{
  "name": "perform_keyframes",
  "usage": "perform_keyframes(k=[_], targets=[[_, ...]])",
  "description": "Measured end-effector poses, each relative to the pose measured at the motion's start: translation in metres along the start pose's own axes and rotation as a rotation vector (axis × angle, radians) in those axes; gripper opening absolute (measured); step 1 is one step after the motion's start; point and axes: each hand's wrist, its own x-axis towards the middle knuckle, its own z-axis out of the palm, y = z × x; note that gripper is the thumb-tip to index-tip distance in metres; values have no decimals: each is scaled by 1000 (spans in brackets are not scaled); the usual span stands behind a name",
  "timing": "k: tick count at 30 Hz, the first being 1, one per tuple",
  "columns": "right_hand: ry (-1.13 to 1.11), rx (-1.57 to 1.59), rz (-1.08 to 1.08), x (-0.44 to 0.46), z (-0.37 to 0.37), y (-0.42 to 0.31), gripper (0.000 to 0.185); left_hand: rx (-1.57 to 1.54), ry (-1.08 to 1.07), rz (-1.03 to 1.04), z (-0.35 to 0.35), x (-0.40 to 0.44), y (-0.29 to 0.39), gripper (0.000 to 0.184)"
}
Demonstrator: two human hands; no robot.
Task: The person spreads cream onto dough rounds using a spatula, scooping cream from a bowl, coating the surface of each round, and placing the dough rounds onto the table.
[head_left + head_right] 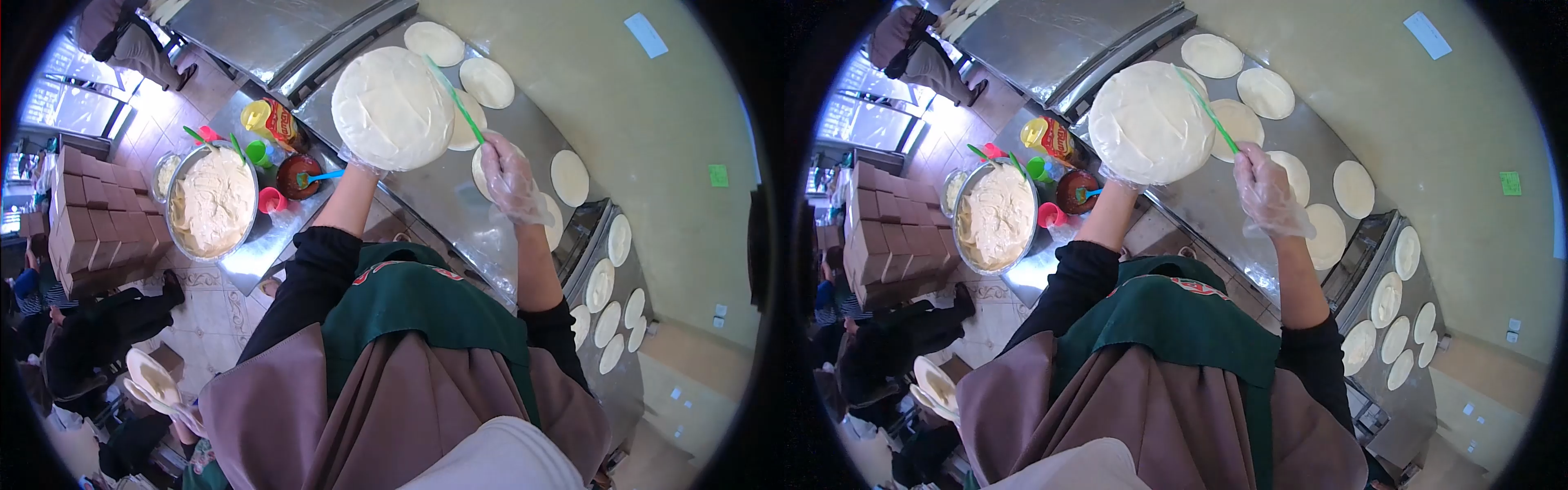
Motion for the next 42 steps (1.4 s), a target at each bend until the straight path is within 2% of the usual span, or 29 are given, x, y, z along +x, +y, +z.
perform_keyframes(k=[5,7,8,11,13,16,17,19,20,22,23,25,28,32,34,36,38,42], targets=[[-33,-187,-81,23,15,-7,17,-107,-4,-75,-11,-10,0,52],[5,-270,-252,29,27,-6,15,-121,21,-56,-16,-15,-1,50],[-2,-272,-252,31,31,-10,15,-129,44,-41,-20,-17,-1,48],[-102,-319,-341,36,39,-24,15,-32,66,65,-31,-19,-5,47],[-241,-389,-391,39,40,-34,18,-53,65,47,-35,-22,-2,47],[-302,-213,-486,42,42,-41,20,-101,51,-5,-36,-28,7,48],[-306,-214,-486,42,41,-48,20,-117,47,-21,-37,-30,10,48],[-267,-216,-268,35,36,-66,21,-106,67,4,-38,-35,12,48],[-270,-218,-266,29,35,-68,21,-90,83,27,-37,-37,15,49],[-111,-210,-50,20,29,-69,20,-201,16,-9,-34,-38,28,49],[-115,-211,-50,16,29,-66,20,-307,-53,-45,-31,-38,36,50],[-11,-170,148,5,37,-51,22,-270,-22,3,-29,-38,48,50],[38,-181,180,-13,60,-27,23,-213,12,64,-31,-35,57,50],[20,-210,197,-26,98,-31,23,-146,40,124,-35,-30,59,50],[69,-295,33,-30,123,-32,22,-111,55,152,-36,-28,59,50],[17,-222,75,-30,138,-53,21,-94,64,164,-36,-29,61,50],[-35,-150,114,-26,151,-70,21,-109,174,185,-37,-29,63,44],[-24,-77,-83,-17,172,-88,21,10,252,238,-45,-30,60,43]])
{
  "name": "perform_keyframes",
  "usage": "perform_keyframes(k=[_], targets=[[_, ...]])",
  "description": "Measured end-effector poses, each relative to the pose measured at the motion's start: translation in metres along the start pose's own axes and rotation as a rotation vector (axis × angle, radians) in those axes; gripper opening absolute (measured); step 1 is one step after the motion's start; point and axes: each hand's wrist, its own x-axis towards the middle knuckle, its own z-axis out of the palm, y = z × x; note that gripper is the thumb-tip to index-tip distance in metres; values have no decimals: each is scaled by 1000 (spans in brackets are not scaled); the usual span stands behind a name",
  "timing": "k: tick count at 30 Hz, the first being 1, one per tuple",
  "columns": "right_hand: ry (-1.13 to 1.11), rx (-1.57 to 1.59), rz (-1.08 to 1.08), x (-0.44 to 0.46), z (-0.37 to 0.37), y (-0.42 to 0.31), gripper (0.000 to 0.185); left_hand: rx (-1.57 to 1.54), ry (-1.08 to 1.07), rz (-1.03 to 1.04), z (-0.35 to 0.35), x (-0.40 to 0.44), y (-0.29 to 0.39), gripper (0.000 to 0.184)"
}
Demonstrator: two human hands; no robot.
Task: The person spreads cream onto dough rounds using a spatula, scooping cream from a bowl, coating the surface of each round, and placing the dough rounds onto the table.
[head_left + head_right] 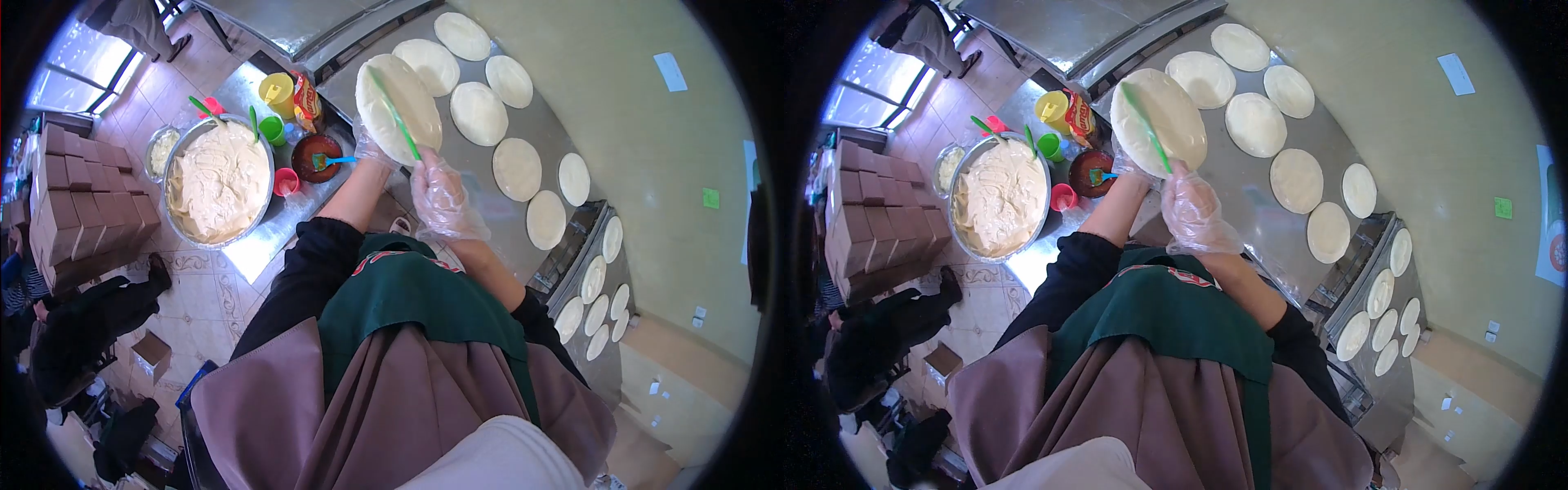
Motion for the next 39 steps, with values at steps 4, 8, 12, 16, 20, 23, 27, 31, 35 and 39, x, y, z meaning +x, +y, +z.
perform_keyframes(k=[4,8,12,16,20,23,27,31,35,39], targets=[[-146,95,11,12,-5,-19,22,-50,-46,2,7,-5,13,45],[-156,70,101,24,-16,-24,23,-186,-163,-124,-10,4,15,45],[16,-34,78,40,-16,8,22,-110,-153,-94,0,0,12,47],[3,-189,-26,39,-6,2,22,-58,-156,-84,9,-4,16,46],[-66,17,-236,35,-2,-22,22,-174,-211,-93,-2,-5,13,45],[-92,34,-40,34,-16,-38,22,-83,-160,-94,-6,-3,11,49],[39,-191,87,28,-31,1,21,-204,-151,-215,-8,0,17,46],[50,-238,183,12,-24,19,21,-223,-142,-251,4,-6,23,44],[101,-202,-31,4,-2,4,22,-140,-145,-165,-3,-1,14,44],[-52,-45,37,15,-11,-29,24,-77,-161,-126,-5,4,15,44]])
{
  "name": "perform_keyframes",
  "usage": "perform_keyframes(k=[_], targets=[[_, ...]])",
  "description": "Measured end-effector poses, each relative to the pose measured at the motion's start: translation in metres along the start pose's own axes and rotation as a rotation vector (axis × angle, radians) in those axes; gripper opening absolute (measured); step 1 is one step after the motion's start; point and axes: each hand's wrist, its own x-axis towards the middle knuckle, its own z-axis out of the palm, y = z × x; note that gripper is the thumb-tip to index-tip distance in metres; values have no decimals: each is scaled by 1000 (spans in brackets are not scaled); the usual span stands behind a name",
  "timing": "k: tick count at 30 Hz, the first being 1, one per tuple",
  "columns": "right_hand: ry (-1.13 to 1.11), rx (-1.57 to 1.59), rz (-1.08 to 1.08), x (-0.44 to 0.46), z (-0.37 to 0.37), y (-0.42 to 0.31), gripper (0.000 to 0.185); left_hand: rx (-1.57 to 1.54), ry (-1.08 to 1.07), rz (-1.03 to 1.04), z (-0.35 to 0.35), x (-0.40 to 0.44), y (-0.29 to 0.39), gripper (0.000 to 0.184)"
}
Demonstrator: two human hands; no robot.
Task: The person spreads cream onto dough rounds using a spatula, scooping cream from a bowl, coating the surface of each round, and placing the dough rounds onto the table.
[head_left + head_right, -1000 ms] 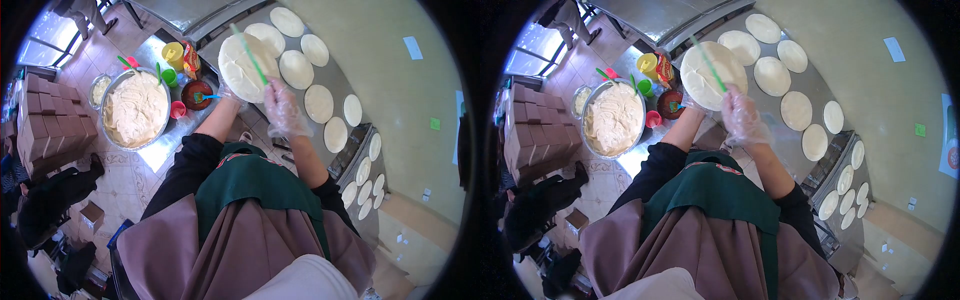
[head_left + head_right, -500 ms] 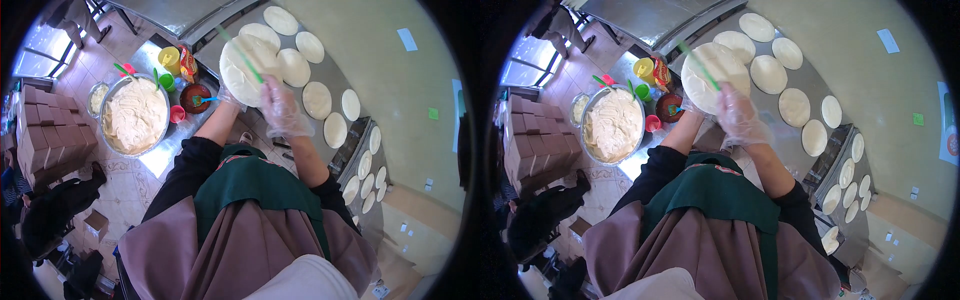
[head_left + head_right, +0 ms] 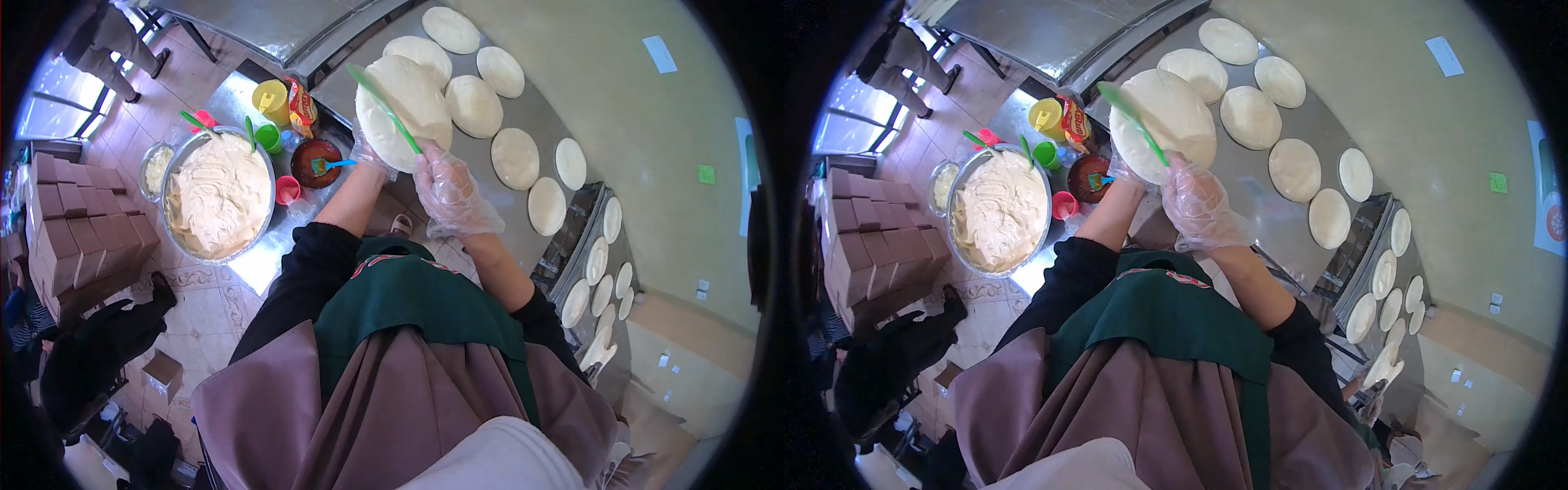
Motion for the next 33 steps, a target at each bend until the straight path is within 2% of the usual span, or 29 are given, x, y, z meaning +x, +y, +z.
perform_keyframes(k=[3,9,12,14,15,17,18,19,21,24,26,29,33], targets=[[-68,23,-36,8,-11,-6,23,-93,-20,-72,-12,5,-2,44],[119,-131,139,22,-37,22,21,-205,-60,-238,28,-16,14,45],[43,-232,120,22,-36,21,21,-111,5,-235,14,-6,6,45],[-14,-232,-39,17,-28,12,20,-87,-61,-197,10,-6,5,45],[-12,-233,-34,16,-27,10,20,-62,-131,-154,11,-7,6,45],[-86,-142,-160,16,-27,4,20,-4,-133,-120,10,-8,5,44],[-83,-143,-157,16,-29,1,20,54,-135,-78,9,-8,4,43],[-94,-88,-97,17,-33,-2,20,54,-135,-80,6,-7,5,43],[-105,-33,-34,19,-41,-4,21,-51,-84,-230,-2,-3,7,44],[-17,-126,89,19,-56,-2,22,-178,-70,-338,-8,-1,6,45],[113,-64,222,18,-61,-2,15,-123,-94,-347,-10,0,6,49],[202,-207,186,6,-46,27,14,-32,-127,-337,-10,0,5,53],[168,-271,126,0,-20,23,13,-17,-84,-333,-20,-1,-3,53]])
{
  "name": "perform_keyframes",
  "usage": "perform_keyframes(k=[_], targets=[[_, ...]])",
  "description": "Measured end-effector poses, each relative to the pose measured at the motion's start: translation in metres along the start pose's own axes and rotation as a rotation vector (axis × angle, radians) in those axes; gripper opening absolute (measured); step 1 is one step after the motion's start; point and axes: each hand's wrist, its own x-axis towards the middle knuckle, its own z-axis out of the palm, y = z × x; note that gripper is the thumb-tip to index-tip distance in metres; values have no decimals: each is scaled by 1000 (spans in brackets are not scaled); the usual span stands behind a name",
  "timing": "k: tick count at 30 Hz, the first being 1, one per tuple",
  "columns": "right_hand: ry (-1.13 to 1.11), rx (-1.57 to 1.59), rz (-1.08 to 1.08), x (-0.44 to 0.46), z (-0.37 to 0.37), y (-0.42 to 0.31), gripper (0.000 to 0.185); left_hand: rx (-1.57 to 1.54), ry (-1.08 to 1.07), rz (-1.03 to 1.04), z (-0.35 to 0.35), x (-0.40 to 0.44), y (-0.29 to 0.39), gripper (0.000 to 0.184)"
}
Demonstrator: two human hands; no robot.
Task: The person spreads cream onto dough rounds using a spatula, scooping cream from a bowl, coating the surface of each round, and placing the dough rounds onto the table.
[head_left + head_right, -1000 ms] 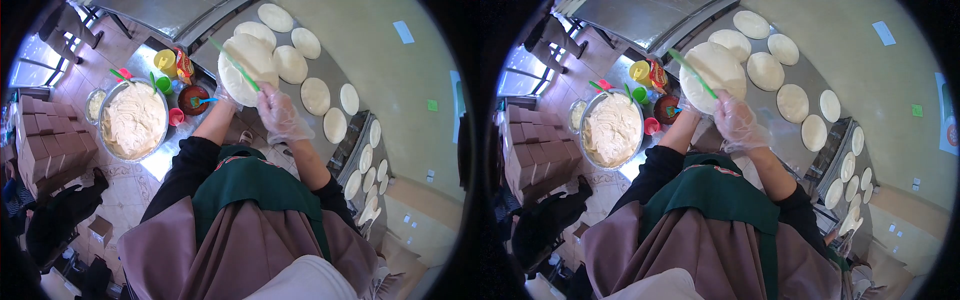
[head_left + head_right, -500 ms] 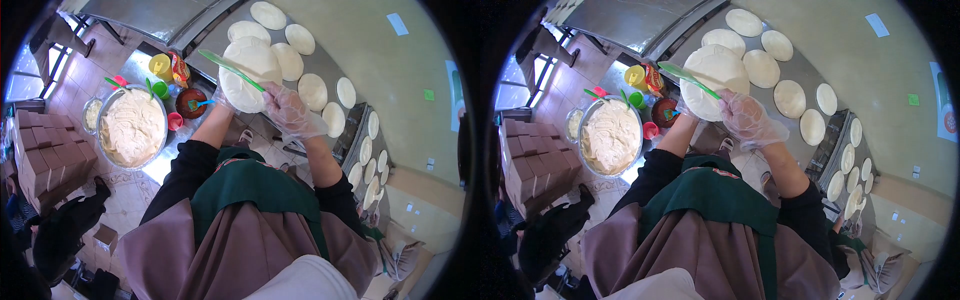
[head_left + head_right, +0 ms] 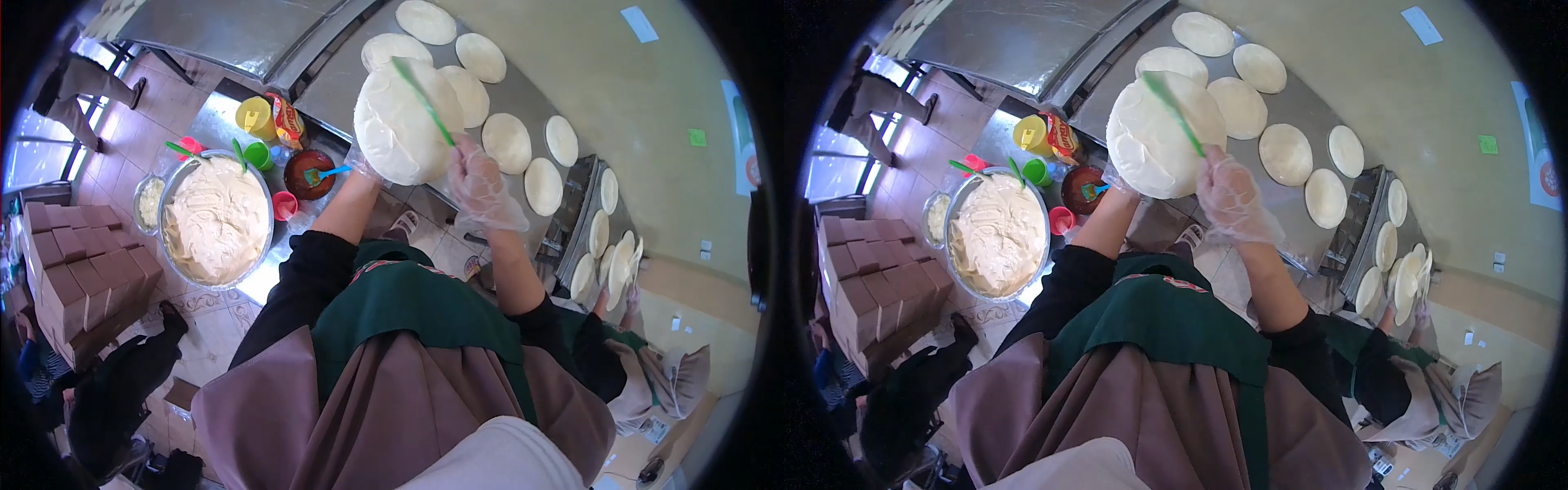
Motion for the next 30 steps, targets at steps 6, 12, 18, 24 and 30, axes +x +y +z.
perform_keyframes(k=[6,12,18,24,30], targets=[[-85,206,-100,-1,-16,-16,15,-28,-106,36,21,-10,-2,46],[10,136,145,-8,-23,18,23,-124,29,-46,12,5,-8,45],[-137,137,-87,-12,-31,22,16,70,13,16,17,16,-18,49],[-256,241,-145,-4,-54,22,16,-119,59,-82,34,15,-27,51],[-177,-21,-136,-14,-49,27,22,-123,73,-56,39,30,-38,56]])
